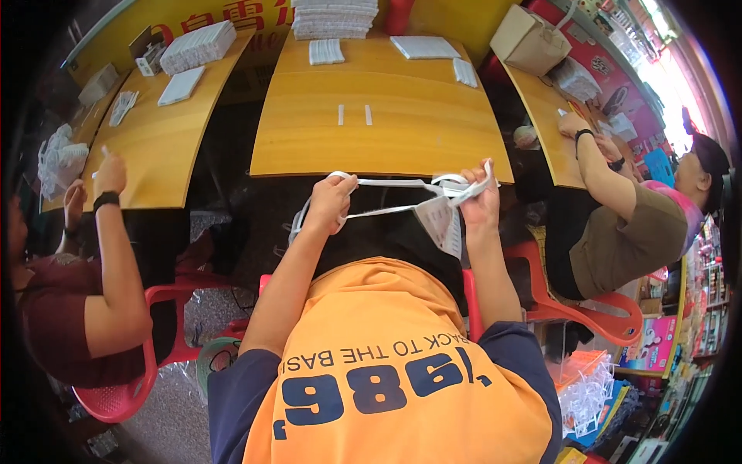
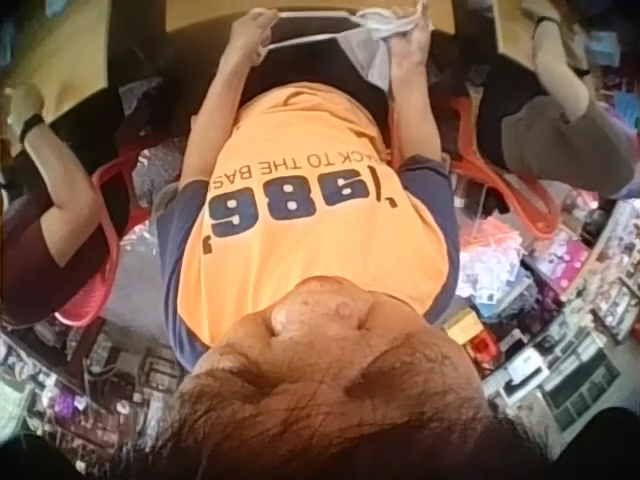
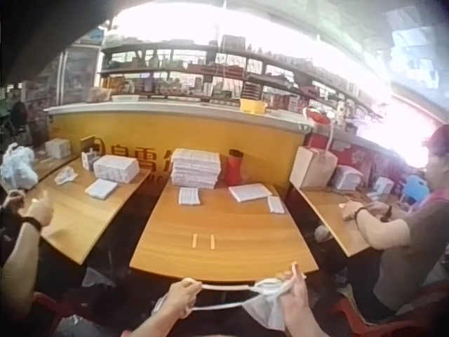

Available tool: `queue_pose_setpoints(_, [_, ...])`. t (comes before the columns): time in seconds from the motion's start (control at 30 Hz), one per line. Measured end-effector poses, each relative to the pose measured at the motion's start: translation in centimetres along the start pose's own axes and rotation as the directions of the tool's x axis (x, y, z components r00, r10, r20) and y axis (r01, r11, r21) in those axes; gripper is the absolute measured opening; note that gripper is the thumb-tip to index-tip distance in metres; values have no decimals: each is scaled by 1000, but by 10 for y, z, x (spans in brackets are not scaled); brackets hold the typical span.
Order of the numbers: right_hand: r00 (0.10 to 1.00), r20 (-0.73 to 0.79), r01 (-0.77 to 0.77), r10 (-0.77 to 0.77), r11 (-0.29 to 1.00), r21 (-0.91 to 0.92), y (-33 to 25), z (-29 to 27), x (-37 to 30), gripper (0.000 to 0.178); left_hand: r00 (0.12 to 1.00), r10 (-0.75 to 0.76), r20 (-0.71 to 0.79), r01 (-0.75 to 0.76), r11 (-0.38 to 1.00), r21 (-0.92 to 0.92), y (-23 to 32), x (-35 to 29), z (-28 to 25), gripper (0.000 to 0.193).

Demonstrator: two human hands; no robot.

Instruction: Assembling face masks by manually attaching nose bridge components to pre-cut mask material.

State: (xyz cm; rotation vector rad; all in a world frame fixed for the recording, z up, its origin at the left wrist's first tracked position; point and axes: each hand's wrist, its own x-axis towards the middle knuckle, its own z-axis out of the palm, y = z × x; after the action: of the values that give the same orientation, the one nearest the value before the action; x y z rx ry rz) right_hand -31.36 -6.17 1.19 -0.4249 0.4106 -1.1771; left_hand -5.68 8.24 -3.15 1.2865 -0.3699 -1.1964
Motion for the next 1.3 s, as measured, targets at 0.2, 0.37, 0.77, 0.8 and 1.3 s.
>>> queue_pose_setpoints(0.2, [989,124,-86,85,996,3,-103,-94,45,27,999,-10,-42,8,998,-60,19,10,-47,20])
queue_pose_setpoints(0.37, [983,-160,-129,92,962,-240,-37,2,72,22,992,-70,-105,104,926,363,22,7,-82,24])
queue_pose_setpoints(0.77, [881,-369,-50,-297,717,-696,24,23,197,65,808,542,-231,234,65,970,32,-31,-121,32])
queue_pose_setpoints(0.8, [883,-200,104,-425,592,-799,32,18,188,68,768,634,-86,130,-22,991,42,-44,-98,27])
queue_pose_setpoints(1.3, [618,582,665,529,43,-745,70,27,-14,22,953,-295,74,274,938,211,-22,-16,-6,34])
